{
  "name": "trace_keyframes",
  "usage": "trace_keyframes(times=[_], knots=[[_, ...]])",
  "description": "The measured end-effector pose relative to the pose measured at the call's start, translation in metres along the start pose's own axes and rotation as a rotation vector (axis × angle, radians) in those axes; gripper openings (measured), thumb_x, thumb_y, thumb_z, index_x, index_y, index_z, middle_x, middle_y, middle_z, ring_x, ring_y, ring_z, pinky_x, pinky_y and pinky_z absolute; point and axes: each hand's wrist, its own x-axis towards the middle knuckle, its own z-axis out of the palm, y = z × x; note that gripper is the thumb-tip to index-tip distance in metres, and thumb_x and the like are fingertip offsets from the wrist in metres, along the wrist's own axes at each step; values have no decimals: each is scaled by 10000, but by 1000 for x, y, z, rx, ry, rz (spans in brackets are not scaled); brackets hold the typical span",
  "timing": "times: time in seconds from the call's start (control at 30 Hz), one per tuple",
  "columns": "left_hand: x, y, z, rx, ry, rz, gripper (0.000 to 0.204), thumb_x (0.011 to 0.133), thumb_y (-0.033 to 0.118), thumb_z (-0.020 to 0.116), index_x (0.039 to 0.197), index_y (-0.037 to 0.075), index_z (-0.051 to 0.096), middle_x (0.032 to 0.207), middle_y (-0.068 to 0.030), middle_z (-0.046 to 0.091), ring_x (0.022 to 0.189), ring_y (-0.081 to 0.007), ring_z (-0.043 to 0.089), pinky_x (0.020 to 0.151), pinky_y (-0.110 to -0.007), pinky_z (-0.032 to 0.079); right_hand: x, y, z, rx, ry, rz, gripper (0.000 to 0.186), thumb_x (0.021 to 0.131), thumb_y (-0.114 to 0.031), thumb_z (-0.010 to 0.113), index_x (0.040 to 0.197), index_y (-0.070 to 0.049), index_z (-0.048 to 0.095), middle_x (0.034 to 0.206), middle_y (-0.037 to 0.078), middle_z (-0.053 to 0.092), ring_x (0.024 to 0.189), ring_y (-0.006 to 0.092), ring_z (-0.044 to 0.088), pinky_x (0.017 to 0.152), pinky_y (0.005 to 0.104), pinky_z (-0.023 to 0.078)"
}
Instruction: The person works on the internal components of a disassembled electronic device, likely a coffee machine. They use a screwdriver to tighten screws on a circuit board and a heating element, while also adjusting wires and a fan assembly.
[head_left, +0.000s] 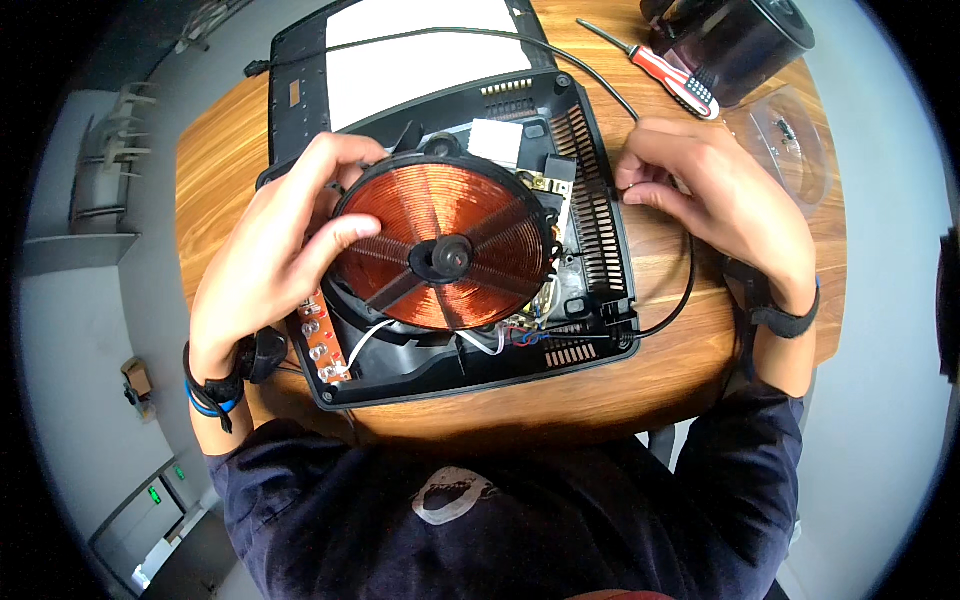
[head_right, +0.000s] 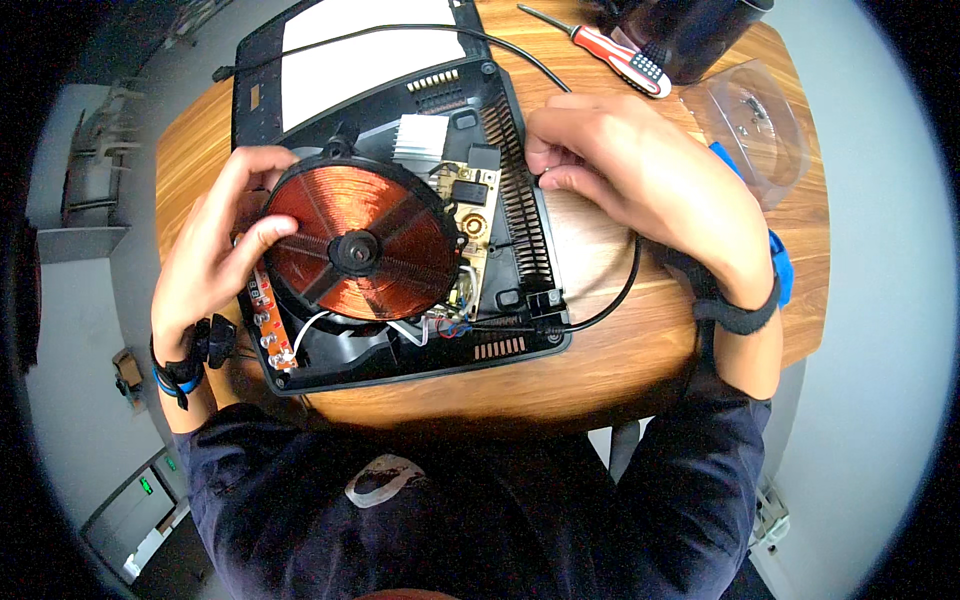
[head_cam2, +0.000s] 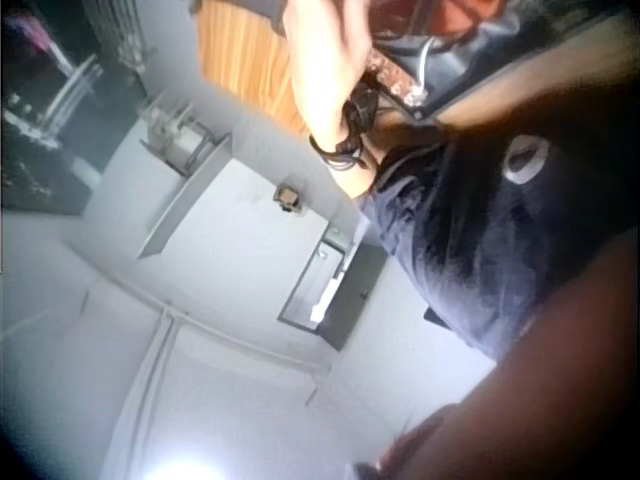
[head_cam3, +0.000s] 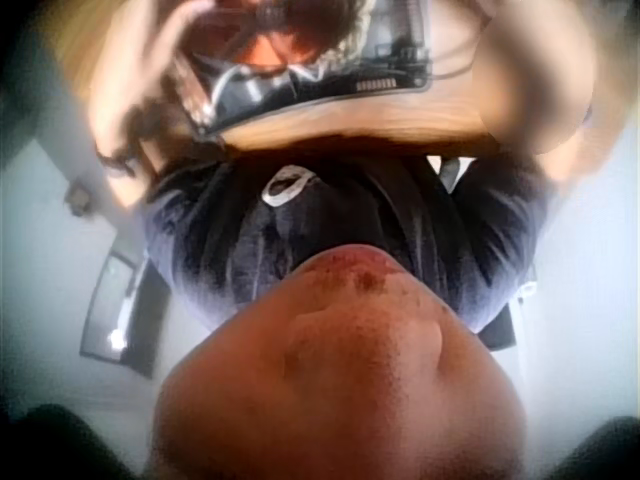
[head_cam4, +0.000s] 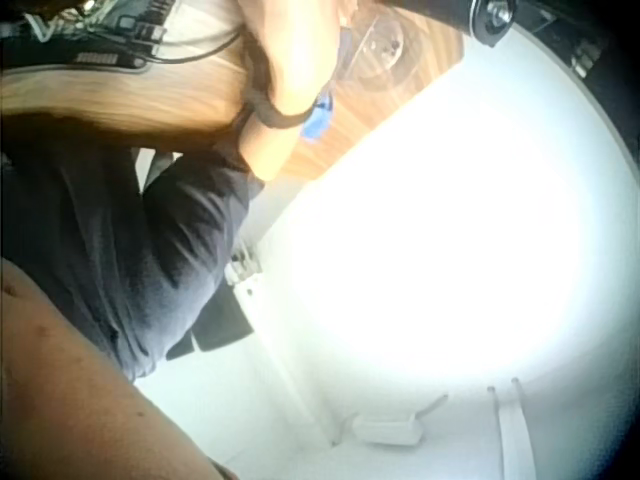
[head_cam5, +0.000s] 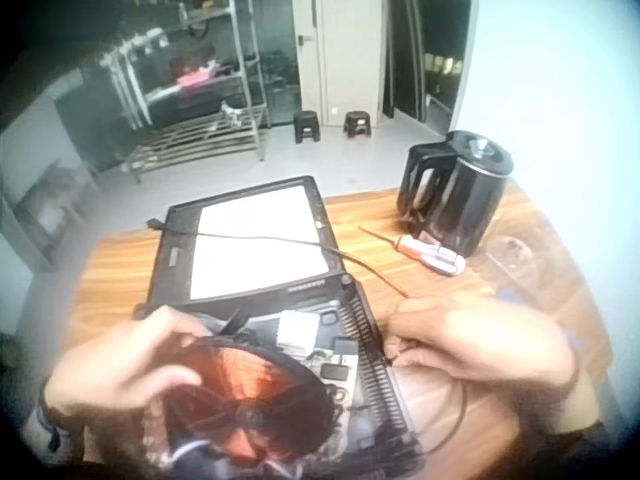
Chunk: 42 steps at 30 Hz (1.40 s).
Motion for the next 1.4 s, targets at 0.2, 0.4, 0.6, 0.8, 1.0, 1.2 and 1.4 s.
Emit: trace_keyframes(times=[0.2, 0.4, 0.6, 0.8, 1.0, 1.2, 1.4], knots=[[9, -5, 0, -66, -19, -120, 359, 1184, 105, 592, 1535, 34, 554, 1313, -87, 716, 1237, -141, 658, 1061, -318, 544, 15, 20, 13, 43, 14, -68, 159, 932, 5, 792, 1015, 3, 657, 888, 152, 686, 837, 348, 695, 773, 432, 559], [16, -27, 0, -178, 162, -167, 311, 1200, 107, 558, 1500, 82, 634, 1079, -50, 780, 965, -89, 687, 897, -276, 554, 11, 29, 23, 84, 23, -43, 130, 945, -11, 798, 1029, -5, 700, 861, 150, 710, 803, 330, 712, 750, 421, 563], [19, -46, -1, 106, 254, 4, 307, 1214, 123, 533, 1481, 86, 679, 1125, -75, 800, 1007, -116, 716, 921, -295, 569, 13, 32, 25, 136, -52, -77, 145, 957, 3, 825, 1068, 1, 731, 941, 92, 720, 839, 215, 737, 769, 352, 588], [20, -64, -6, 31, 154, -114, 310, 1209, 108, 527, 1466, 114, 700, 1192, -101, 793, 1117, -178, 722, 1020, -336, 558, 12, 32, 27, 60, -8, -208, 146, 956, -13, 817, 1053, 18, 713, 988, 114, 686, 889, 265, 723, 803, 377, 576], [17, -79, -6, 167, 81, -138, 328, 1219, 108, 519, 1509, 62, 665, 1275, -43, 768, 1074, -108, 705, 918, -286, 597, 13, 32, 26, 51, -41, -206, 146, 966, -23, 802, 1053, 32, 700, 1025, 125, 685, 929, 296, 726, 836, 394, 583], [17, -62, -5, 293, 143, -181, 269, 1184, 91, 558, 1416, 86, 695, 1083, -121, 780, 1060, -213, 743, 964, -370, 567, 13, 32, 26, 87, -45, -202, 157, 969, -45, 764, 1046, 32, 651, 1008, 192, 696, 954, 413, 692, 850, 469, 550], [12, -77, -7, 104, 169, -79, 223, 1185, 58, 534, 1366, 68, 664, 1138, -109, 770, 1058, -207, 734, 976, -351, 565, 13, 25, 27, -14, 46, -257, 156, 980, -32, 749, 1069, 14, 629, 1023, 181, 663, 983, 403, 675, 897, 462, 549]])
